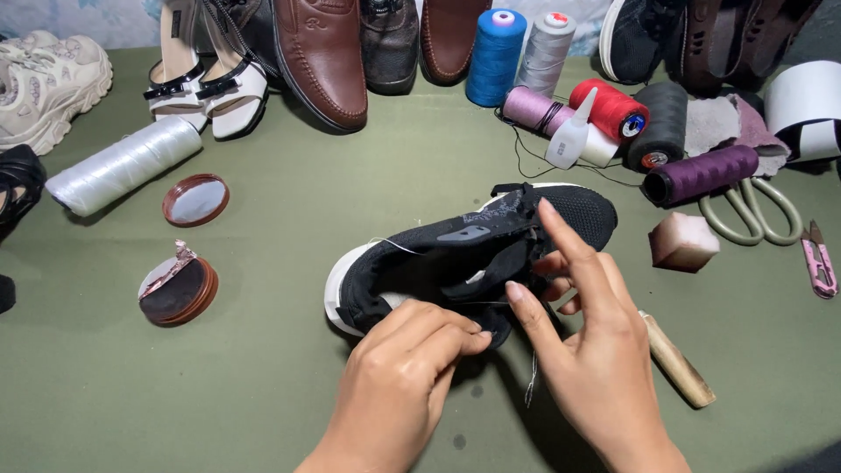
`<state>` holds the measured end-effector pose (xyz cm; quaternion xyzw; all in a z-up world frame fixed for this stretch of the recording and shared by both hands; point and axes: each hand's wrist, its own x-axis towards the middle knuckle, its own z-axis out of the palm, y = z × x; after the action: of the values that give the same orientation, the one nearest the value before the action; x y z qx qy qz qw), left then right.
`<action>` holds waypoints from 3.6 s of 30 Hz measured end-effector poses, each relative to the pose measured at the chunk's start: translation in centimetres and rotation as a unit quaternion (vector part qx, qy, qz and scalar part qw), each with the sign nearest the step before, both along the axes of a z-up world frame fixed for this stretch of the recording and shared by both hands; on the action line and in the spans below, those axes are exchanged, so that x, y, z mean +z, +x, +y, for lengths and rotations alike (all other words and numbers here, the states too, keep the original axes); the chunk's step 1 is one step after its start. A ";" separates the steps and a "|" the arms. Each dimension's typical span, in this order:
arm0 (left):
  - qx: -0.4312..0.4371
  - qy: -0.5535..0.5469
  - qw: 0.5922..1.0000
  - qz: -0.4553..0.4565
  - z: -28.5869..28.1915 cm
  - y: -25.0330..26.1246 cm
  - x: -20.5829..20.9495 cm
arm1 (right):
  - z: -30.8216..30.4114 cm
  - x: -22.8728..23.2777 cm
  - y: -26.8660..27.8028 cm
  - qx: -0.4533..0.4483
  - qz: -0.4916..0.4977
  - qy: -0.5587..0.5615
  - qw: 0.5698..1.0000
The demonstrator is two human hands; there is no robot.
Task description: Hand-stitching the sole of a black sneaker using a repair awl and white thread at a workbench.
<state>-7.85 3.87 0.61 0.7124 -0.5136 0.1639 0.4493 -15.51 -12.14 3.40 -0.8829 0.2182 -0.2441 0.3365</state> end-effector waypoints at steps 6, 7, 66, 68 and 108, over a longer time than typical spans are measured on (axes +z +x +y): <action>-0.013 -0.012 1.000 -0.008 0.1 -0.2 -0.4 | 0.0 -0.2 1.3 0.062 -0.028 -0.063 0.996; -0.013 -0.017 1.000 -0.005 0.1 -0.2 -0.6 | 0.0 -0.3 1.4 0.084 -0.044 -0.073 0.993; 0.115 0.163 0.972 0.124 -5.5 8.1 5.2 | 0.2 -6.2 0.7 -0.064 -0.017 0.417 0.906; 0.107 0.142 0.979 0.100 -5.1 8.1 5.4 | 0.7 -6.9 1.1 -0.063 -0.015 0.425 0.903; 0.151 -0.129 0.883 0.425 -1.7 4.9 5.6 | 1.2 -2.0 0.9 -0.179 -0.081 0.599 0.777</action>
<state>-2.97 2.14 6.17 0.7181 -0.1337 -0.0241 0.6825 -14.58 -10.99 1.38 -0.4253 0.4466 -0.1909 0.7637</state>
